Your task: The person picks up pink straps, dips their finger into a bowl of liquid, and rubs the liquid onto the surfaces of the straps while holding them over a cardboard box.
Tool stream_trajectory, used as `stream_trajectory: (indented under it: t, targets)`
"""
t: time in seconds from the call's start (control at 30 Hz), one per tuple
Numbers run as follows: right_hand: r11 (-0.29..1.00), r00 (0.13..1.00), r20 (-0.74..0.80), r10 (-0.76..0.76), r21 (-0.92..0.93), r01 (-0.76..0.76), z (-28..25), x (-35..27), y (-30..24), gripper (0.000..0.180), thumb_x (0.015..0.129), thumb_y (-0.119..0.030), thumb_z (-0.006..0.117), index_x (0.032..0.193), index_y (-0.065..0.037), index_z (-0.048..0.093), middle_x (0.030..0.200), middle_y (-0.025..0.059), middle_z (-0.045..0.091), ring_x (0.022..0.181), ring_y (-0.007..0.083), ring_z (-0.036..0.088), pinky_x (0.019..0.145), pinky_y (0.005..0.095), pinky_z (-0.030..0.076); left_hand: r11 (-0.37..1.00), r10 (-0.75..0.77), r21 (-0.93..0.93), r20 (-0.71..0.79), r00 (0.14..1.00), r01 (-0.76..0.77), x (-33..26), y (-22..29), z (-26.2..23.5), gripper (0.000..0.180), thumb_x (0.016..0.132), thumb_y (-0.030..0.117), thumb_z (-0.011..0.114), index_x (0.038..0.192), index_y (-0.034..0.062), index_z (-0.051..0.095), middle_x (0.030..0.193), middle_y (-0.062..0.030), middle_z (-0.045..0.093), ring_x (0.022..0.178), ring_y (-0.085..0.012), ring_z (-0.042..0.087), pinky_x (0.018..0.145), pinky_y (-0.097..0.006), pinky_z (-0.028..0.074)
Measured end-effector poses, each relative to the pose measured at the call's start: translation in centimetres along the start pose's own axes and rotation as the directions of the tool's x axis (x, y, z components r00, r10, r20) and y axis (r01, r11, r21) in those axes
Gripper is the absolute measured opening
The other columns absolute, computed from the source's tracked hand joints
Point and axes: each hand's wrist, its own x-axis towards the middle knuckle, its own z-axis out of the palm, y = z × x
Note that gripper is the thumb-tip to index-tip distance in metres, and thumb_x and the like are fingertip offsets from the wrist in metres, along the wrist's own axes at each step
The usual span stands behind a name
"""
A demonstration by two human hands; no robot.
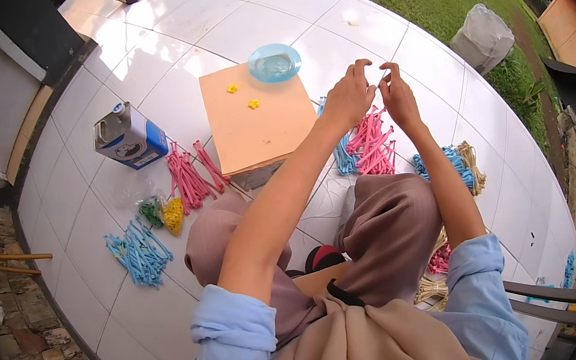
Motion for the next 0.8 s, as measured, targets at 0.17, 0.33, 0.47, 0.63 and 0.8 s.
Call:
stream_trajectory:
  t: [0.17, 0.33, 0.47, 0.63, 0.8]
  targets:
    - [0.954, 0.867, 0.397, 0.301, -0.121, -0.275, 7.0, -10.7, 20.3, 0.035, 0.078, -0.008, 0.054, 0.111, -0.004, 0.043, 0.08, 0.025, 0.061, 0.072, 0.0348, 0.062, 0.066, 0.0418, 0.049, 0.932, -0.183, -0.265, 0.24, 0.953, 0.246, -6.9, -6.7, 16.0, 0.02, 0.083, 0.011, 0.054, 0.101, 0.0028, 0.056, 0.093, -0.0129, 0.058, 0.083, -0.0233, 0.059, 0.076, -0.035, 0.048]
    - [0.765, 0.887, 0.146, 0.438, 0.458, -0.453, 15.1, -15.3, 16.1, 0.037, 0.08, 0.0, 0.058, 0.115, -0.003, 0.043, 0.087, 0.0121, 0.057, 0.078, 0.0193, 0.059, 0.066, 0.0305, 0.048, 0.901, -0.332, -0.244, 0.139, 0.933, 0.357, -10.0, -12.6, 21.5, 0.02, 0.083, 0.006, 0.053, 0.103, 0.0025, 0.056, 0.096, -0.0133, 0.055, 0.088, -0.025, 0.057, 0.079, -0.035, 0.046]
    - [0.885, 0.915, -0.079, 0.397, 0.297, -0.358, 16.6, -13.8, 15.3, 0.044, 0.08, -0.001, 0.057, 0.121, -0.002, 0.039, 0.094, 0.0148, 0.056, 0.087, 0.0229, 0.058, 0.079, 0.032, 0.045, 0.92, -0.304, -0.253, 0.02, 0.952, 0.299, -5.2, -13.1, 24.4, 0.027, 0.082, 0.009, 0.055, 0.108, -0.0002, 0.051, 0.099, -0.0152, 0.051, 0.094, -0.0288, 0.052, 0.083, -0.037, 0.042]
    - [0.425, 0.732, 0.173, 0.659, 0.717, -0.552, 16.8, -12.0, 16.1, 0.049, 0.082, 0.008, 0.041, 0.128, -0.003, 0.025, 0.106, 0.015, 0.052, 0.094, 0.0213, 0.056, 0.084, 0.0325, 0.044, 0.826, -0.435, -0.286, 0.224, 0.872, 0.486, -1.3, -13.9, 26.1, 0.032, 0.081, 0.018, 0.063, 0.104, -0.0003, 0.05, 0.09, -0.0119, 0.053, 0.076, -0.0245, 0.054, 0.068, -0.032, 0.045]
    - [0.341, 0.766, 0.177, 0.618, 0.818, -0.463, 16.1, -11.9, 16.5, 0.047, 0.081, 0.01, 0.034, 0.125, -0.003, 0.027, 0.108, 0.0157, 0.051, 0.094, 0.02, 0.056, 0.085, 0.0308, 0.044, 0.909, -0.349, -0.179, 0.164, 0.923, 0.376, -1.3, -15.9, 26.6, 0.024, 0.085, 0.018, 0.059, 0.098, 0.0001, 0.05, 0.082, -0.011, 0.056, 0.07, -0.0187, 0.055, 0.062, -0.032, 0.044]
